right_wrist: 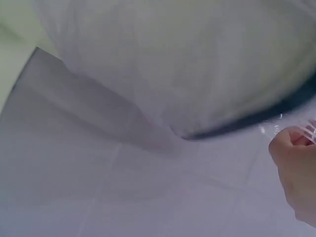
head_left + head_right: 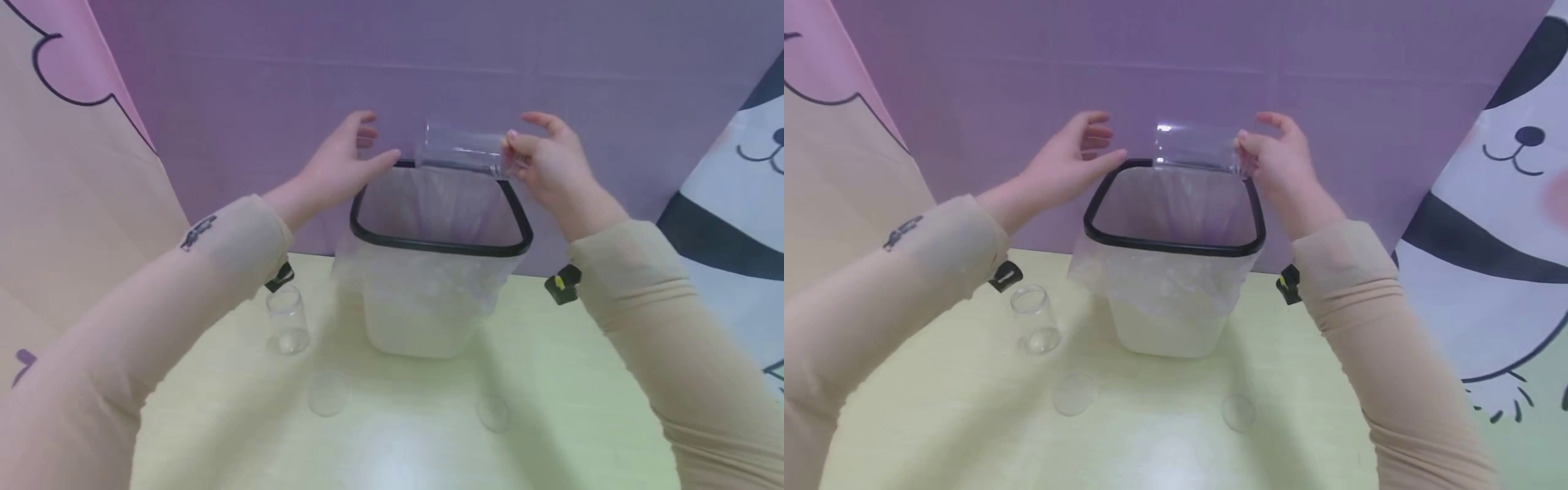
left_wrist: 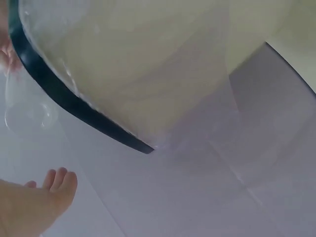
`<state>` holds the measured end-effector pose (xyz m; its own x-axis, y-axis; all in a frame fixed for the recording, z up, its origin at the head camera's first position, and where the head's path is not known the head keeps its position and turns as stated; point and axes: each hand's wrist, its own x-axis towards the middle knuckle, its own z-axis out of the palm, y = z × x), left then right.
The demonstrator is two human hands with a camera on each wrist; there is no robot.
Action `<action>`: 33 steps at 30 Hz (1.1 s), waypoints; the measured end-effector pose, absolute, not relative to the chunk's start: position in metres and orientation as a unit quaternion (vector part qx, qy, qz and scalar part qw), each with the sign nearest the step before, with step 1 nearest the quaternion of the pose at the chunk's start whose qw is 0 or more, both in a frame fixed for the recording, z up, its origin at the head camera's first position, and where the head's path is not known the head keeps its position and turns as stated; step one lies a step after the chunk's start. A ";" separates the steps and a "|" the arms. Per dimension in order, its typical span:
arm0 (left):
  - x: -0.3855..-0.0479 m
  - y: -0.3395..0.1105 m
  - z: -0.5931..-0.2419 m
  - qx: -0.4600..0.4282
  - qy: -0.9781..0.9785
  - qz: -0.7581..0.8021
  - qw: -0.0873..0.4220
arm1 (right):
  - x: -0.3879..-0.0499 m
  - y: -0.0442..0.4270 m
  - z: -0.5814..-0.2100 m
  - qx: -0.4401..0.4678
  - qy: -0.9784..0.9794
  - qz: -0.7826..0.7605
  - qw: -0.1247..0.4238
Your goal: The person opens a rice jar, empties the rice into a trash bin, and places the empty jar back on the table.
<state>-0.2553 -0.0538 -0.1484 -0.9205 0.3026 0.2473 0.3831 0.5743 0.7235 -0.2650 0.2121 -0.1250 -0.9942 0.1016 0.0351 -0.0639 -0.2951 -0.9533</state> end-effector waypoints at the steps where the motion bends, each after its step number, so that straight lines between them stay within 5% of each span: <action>1: -0.253 -0.055 -0.149 -0.196 -0.881 -0.427 0.056 | -0.261 0.216 -0.122 -0.008 -0.600 0.798 0.057; 10: -0.222 -0.065 -0.172 -0.245 -0.803 -0.521 0.158 | -0.214 0.234 -0.112 0.086 -0.605 0.776 0.157; 19: -0.176 -0.070 -0.222 -0.340 -0.752 -0.497 0.268 | -0.167 0.254 -0.140 0.227 -0.503 0.793 0.258; 26: -0.155 -0.064 -0.267 -0.323 -0.746 -0.537 0.224 | -0.148 0.261 -0.183 0.341 -0.520 0.719 0.310; 33: -0.142 -0.047 -0.296 -0.287 -0.747 -0.579 0.158 | -0.135 0.255 -0.223 0.415 -0.560 0.650 0.303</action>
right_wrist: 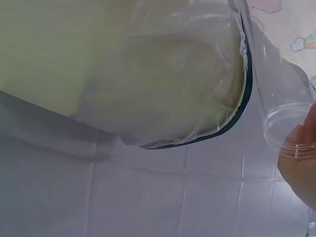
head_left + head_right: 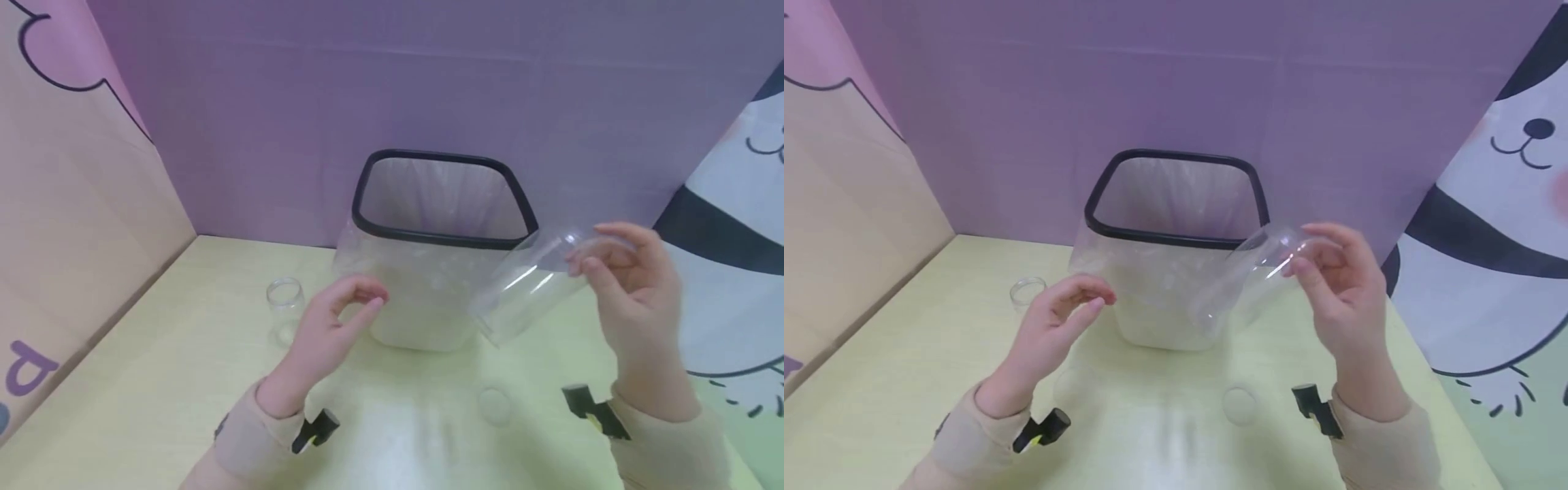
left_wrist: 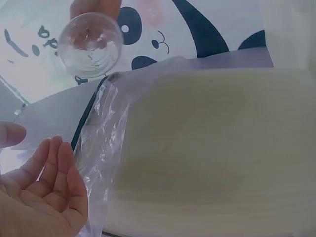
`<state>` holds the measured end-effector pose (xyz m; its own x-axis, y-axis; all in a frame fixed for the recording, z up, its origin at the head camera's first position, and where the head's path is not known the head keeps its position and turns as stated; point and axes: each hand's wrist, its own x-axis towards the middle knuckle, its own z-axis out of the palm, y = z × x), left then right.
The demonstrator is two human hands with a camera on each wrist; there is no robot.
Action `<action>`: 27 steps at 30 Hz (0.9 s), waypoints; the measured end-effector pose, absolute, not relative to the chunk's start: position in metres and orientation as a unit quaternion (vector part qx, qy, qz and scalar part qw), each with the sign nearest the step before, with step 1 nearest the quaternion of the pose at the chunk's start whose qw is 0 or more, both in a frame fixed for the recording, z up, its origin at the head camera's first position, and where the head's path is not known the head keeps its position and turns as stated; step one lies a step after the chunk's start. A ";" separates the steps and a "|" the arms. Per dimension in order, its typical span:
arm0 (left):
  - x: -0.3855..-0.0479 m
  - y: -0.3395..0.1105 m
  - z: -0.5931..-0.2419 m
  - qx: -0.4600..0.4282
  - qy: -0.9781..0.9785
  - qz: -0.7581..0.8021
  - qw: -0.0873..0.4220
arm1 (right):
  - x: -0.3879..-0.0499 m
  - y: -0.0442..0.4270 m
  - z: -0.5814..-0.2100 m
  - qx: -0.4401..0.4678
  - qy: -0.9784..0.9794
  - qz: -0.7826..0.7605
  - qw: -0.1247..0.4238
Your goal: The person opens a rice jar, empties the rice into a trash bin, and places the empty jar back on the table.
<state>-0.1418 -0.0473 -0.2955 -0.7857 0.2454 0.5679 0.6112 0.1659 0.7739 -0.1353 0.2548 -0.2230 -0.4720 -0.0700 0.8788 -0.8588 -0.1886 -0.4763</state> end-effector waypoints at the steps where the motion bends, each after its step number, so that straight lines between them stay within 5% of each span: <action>1: -0.141 -0.046 -0.298 -0.285 -0.747 -0.581 0.155 | -0.133 0.254 -0.228 0.421 -0.572 0.634 0.306; 8: -0.139 -0.043 -0.313 -0.272 -0.752 -0.587 0.127 | -0.123 0.260 -0.263 0.456 -0.638 0.553 0.282; 16: -0.142 -0.050 -0.328 -0.248 -0.811 -0.521 0.099 | -0.119 0.279 -0.301 0.268 -0.849 0.311 0.333; 27: -0.137 -0.066 -0.343 -0.195 -0.852 -0.482 0.059 | -0.127 0.289 -0.324 0.191 -0.909 0.197 0.312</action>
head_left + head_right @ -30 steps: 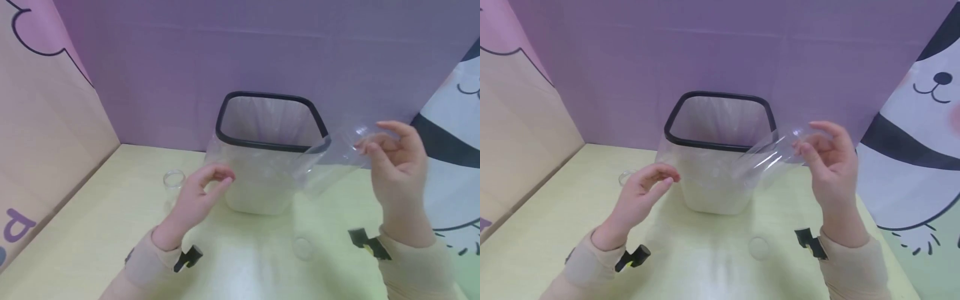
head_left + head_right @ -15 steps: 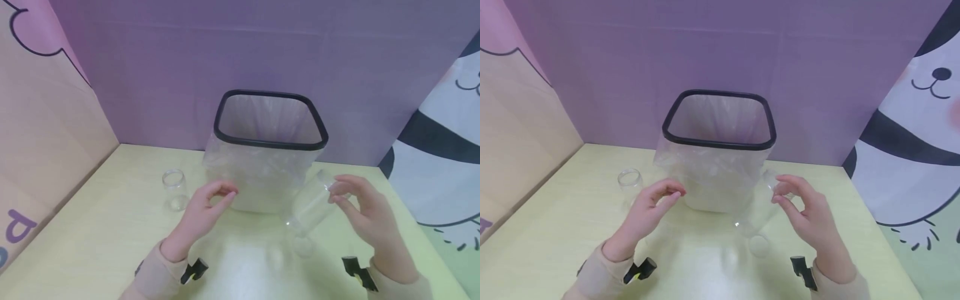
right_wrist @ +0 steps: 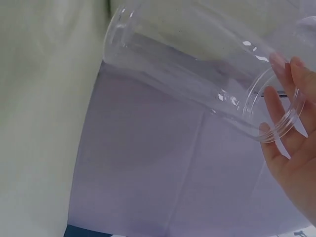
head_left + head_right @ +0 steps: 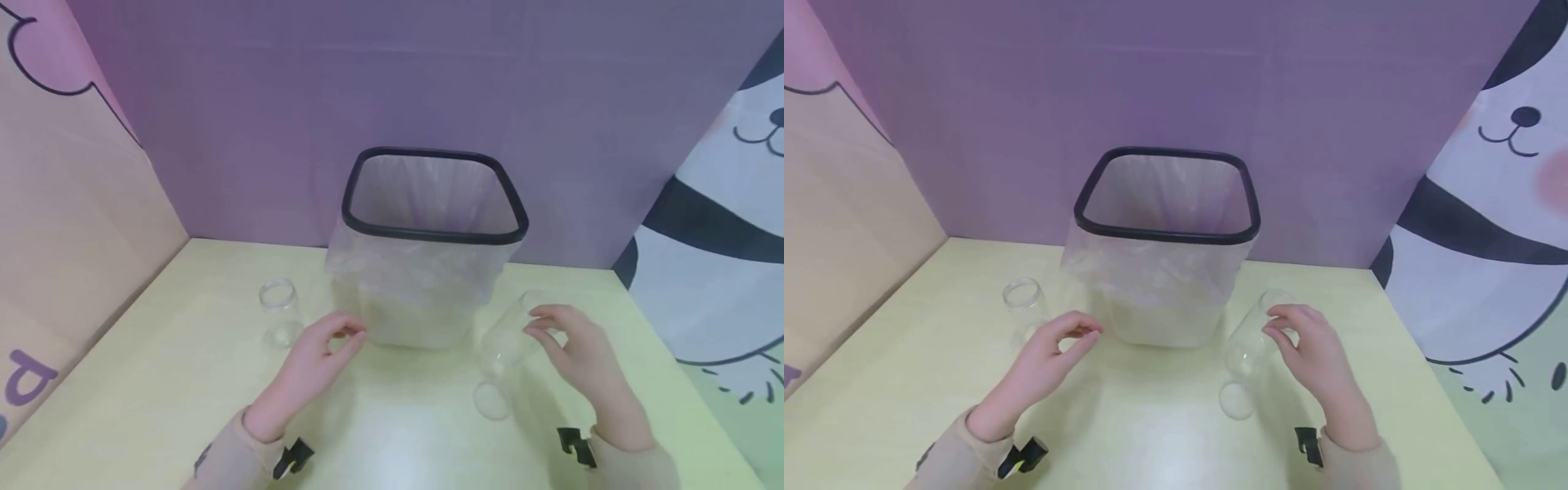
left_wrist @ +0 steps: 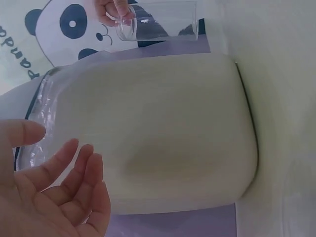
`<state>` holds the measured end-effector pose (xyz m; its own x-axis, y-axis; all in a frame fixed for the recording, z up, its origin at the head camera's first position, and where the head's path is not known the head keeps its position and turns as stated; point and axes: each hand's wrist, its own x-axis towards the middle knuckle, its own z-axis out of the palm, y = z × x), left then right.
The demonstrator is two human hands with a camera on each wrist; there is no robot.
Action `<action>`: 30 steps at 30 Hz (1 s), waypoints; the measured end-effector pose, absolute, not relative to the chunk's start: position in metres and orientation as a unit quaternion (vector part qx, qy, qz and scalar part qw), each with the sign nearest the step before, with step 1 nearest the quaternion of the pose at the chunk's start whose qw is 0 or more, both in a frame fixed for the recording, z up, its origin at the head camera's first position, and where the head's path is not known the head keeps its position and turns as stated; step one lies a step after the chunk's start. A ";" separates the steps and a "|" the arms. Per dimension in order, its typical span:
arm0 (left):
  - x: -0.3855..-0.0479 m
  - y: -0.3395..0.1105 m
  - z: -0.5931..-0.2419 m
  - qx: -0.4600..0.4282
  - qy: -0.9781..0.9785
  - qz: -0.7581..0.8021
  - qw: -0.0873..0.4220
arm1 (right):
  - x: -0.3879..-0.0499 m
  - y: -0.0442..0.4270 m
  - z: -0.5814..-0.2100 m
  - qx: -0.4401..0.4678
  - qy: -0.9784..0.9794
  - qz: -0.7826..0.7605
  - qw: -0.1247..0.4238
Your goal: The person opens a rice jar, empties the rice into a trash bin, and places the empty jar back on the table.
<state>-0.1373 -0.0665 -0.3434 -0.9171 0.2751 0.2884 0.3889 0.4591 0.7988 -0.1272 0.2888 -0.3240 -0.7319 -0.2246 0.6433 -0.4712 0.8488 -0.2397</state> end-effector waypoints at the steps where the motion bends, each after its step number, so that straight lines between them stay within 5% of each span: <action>1: -0.138 -0.067 -0.345 -0.196 -0.855 -0.477 0.063 | -0.128 0.289 -0.325 0.187 -0.912 0.196 0.308; 12: -0.142 -0.068 -0.357 -0.215 -0.878 -0.412 0.118 | -0.143 0.288 -0.338 0.198 -0.912 0.190 0.304; 30: -0.150 -0.072 -0.362 -0.218 -0.888 -0.382 0.138 | -0.149 0.300 -0.351 0.199 -0.909 0.197 0.308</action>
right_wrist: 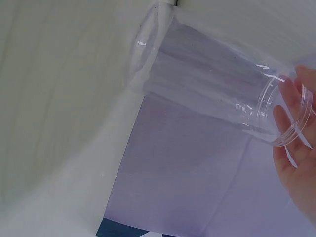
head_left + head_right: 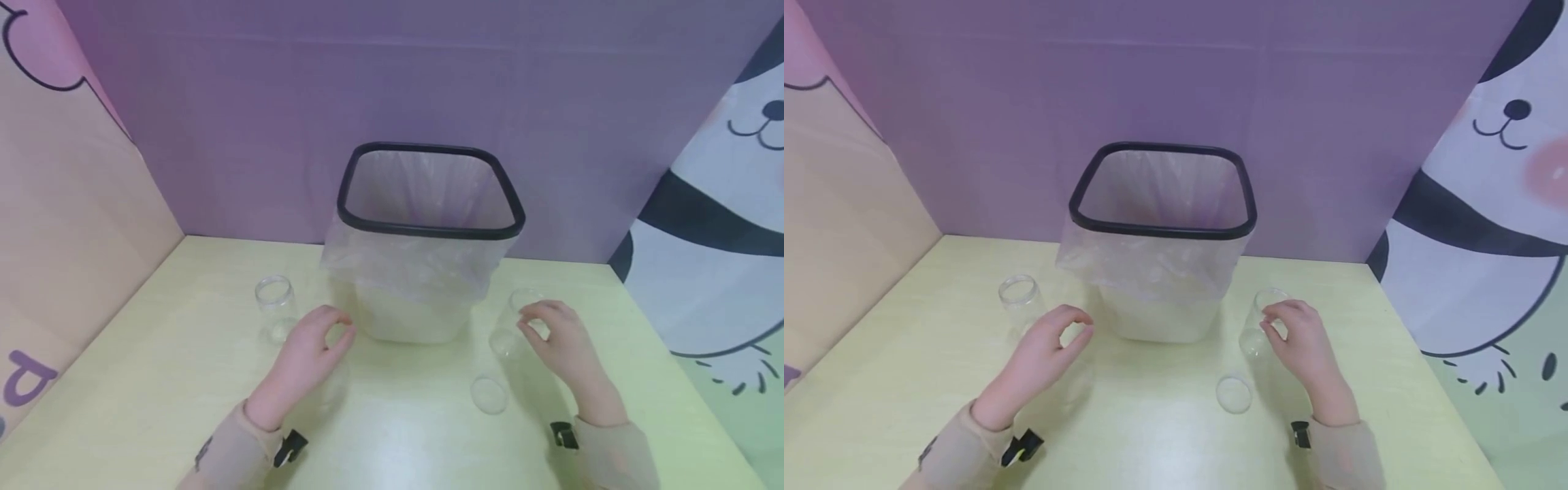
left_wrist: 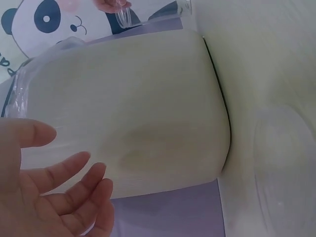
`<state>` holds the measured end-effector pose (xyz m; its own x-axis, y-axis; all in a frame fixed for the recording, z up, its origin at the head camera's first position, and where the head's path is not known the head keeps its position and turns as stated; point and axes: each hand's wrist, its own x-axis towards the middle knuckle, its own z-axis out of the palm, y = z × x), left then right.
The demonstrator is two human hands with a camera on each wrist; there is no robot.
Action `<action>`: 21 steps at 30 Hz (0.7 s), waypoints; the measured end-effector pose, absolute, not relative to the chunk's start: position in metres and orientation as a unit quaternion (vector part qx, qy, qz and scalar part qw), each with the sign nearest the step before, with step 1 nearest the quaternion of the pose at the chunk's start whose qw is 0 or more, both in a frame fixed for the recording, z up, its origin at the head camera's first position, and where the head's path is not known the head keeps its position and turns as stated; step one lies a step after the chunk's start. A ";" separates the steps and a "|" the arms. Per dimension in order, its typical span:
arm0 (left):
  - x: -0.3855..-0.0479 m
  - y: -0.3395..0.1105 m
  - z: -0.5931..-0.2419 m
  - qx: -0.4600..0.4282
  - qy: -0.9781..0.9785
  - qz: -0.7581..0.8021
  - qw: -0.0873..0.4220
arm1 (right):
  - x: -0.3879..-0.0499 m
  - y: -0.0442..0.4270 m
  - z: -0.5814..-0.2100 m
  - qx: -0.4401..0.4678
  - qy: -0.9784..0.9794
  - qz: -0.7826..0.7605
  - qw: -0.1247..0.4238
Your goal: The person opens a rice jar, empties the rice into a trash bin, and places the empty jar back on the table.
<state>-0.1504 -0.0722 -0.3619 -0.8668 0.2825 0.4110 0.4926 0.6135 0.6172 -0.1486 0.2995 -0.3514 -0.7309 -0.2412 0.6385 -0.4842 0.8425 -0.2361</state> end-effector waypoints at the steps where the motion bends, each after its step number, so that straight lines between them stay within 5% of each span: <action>1: -0.151 -0.072 -0.363 -0.217 -0.890 -0.377 0.136 | -0.149 0.300 -0.351 0.204 -0.908 0.196 0.310; 21: -0.154 -0.074 -0.366 -0.203 -0.903 -0.357 0.125 | -0.163 0.313 -0.363 0.213 -0.884 0.220 0.353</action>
<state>-0.1543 -0.0737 -0.3663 -0.8864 0.2766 0.3711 0.4556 0.6633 0.5937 -0.1629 0.3129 -0.3634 -0.6607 -0.2208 0.7175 -0.5312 0.8128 -0.2390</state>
